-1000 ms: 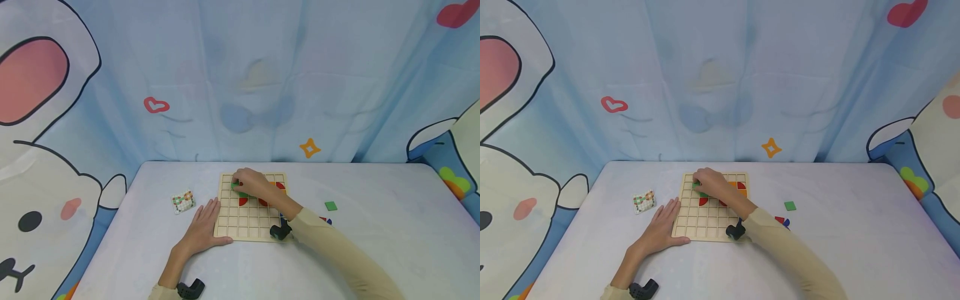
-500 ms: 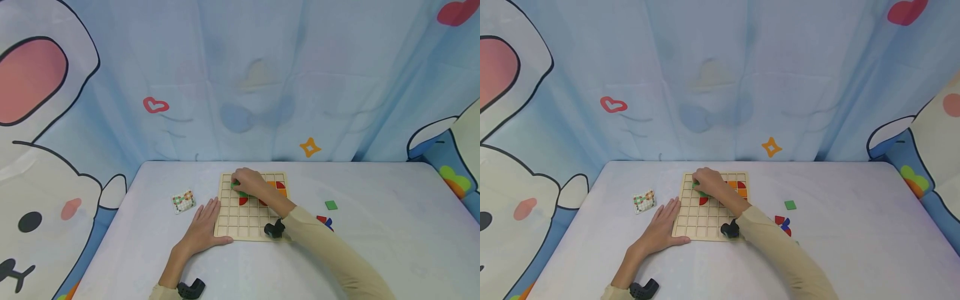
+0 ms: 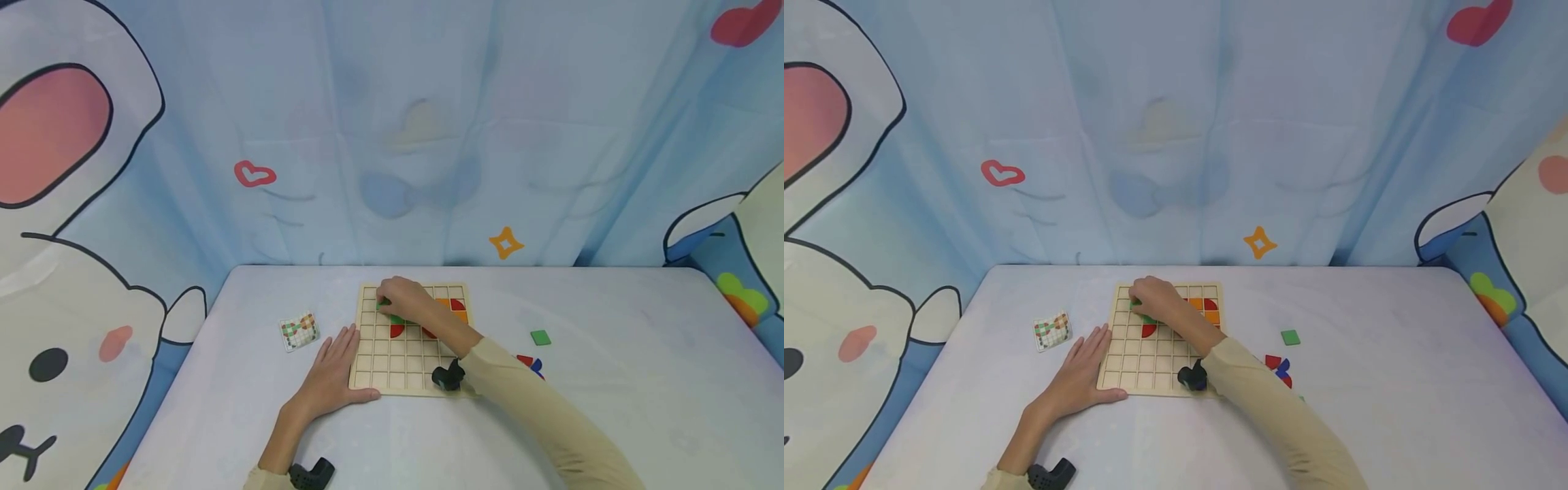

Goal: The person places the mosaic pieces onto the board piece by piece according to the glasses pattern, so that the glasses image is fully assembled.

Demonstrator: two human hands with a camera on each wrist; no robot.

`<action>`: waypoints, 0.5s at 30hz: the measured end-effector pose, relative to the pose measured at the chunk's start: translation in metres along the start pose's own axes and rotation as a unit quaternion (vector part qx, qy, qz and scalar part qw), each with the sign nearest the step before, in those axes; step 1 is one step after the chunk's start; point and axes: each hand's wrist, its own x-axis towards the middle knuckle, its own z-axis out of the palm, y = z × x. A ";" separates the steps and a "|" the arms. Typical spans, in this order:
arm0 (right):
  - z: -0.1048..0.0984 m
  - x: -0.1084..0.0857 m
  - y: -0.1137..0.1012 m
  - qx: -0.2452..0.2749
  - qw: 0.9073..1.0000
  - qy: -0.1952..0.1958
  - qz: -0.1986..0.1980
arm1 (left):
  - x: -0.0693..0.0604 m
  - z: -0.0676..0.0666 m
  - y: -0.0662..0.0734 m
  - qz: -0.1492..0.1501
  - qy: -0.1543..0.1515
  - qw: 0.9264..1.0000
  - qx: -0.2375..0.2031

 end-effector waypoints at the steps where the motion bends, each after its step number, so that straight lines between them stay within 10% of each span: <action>1: 0.000 0.000 0.000 -0.001 1.000 -0.004 -0.003 | 0.000 0.000 0.000 0.001 -0.001 1.000 0.001; 15: -0.037 -0.068 0.007 0.024 0.998 0.051 0.017 | 0.000 0.000 0.000 -0.001 0.001 1.000 -0.004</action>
